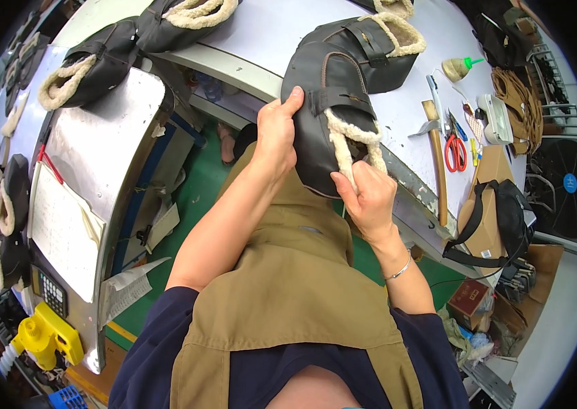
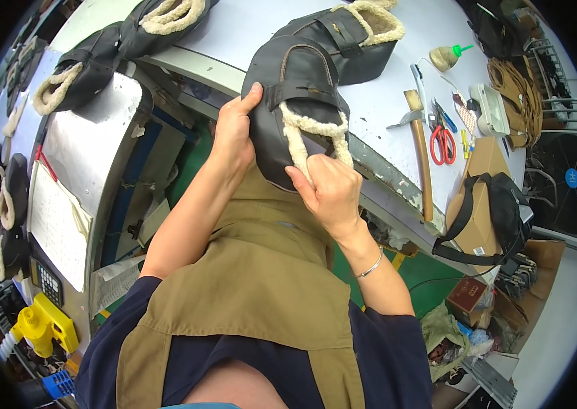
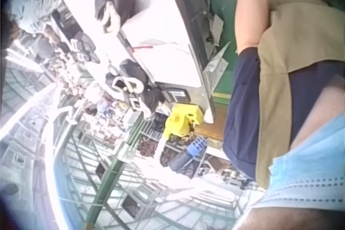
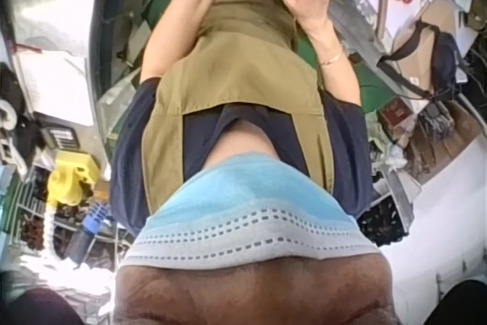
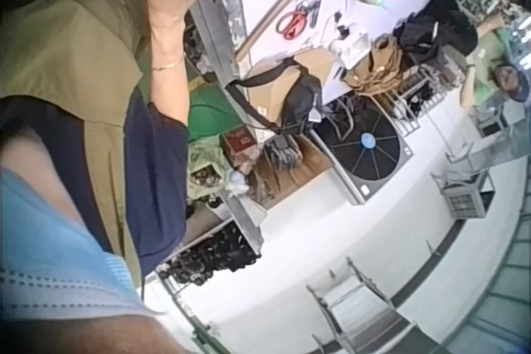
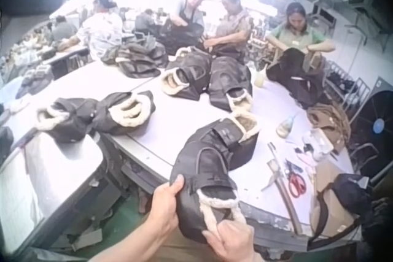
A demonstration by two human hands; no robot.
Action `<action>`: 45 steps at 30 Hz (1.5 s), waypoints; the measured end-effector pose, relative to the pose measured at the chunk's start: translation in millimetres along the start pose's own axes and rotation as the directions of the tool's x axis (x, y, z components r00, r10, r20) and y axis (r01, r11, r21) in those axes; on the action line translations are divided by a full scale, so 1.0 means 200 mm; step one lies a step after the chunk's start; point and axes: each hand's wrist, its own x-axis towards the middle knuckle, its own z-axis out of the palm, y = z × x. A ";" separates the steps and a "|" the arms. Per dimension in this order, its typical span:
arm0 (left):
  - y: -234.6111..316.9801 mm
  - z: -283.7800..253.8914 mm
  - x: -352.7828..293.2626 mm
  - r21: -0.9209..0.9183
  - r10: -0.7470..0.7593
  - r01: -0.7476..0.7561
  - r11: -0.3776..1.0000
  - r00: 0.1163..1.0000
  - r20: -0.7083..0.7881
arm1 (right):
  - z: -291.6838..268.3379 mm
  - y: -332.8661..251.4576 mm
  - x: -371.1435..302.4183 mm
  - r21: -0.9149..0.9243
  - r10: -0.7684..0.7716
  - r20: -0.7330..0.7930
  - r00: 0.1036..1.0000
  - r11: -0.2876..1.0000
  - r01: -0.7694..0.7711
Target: Assembling and finishing leather shoe components using manual tools and adhesive.
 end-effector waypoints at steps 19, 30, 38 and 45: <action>0.08 0.00 -0.24 -0.130 0.049 -0.021 0.991 0.977 0.209 | 0.04 -0.04 0.25 0.188 0.117 -0.145 0.983 0.978 -0.089; 0.16 -0.19 -0.08 -0.117 -0.036 0.078 0.990 0.943 0.330 | 0.01 -0.02 0.21 0.250 0.216 -0.107 0.971 0.951 -0.184; 0.15 -0.20 -0.08 0.044 0.097 -0.118 0.992 0.940 0.327 | 0.04 -0.01 0.19 0.203 0.153 -0.127 0.980 0.971 -0.126; 0.21 -0.18 -0.11 -0.051 0.108 -0.095 0.994 0.897 0.428 | 0.01 0.01 0.19 0.250 0.227 -0.120 0.966 0.949 -0.192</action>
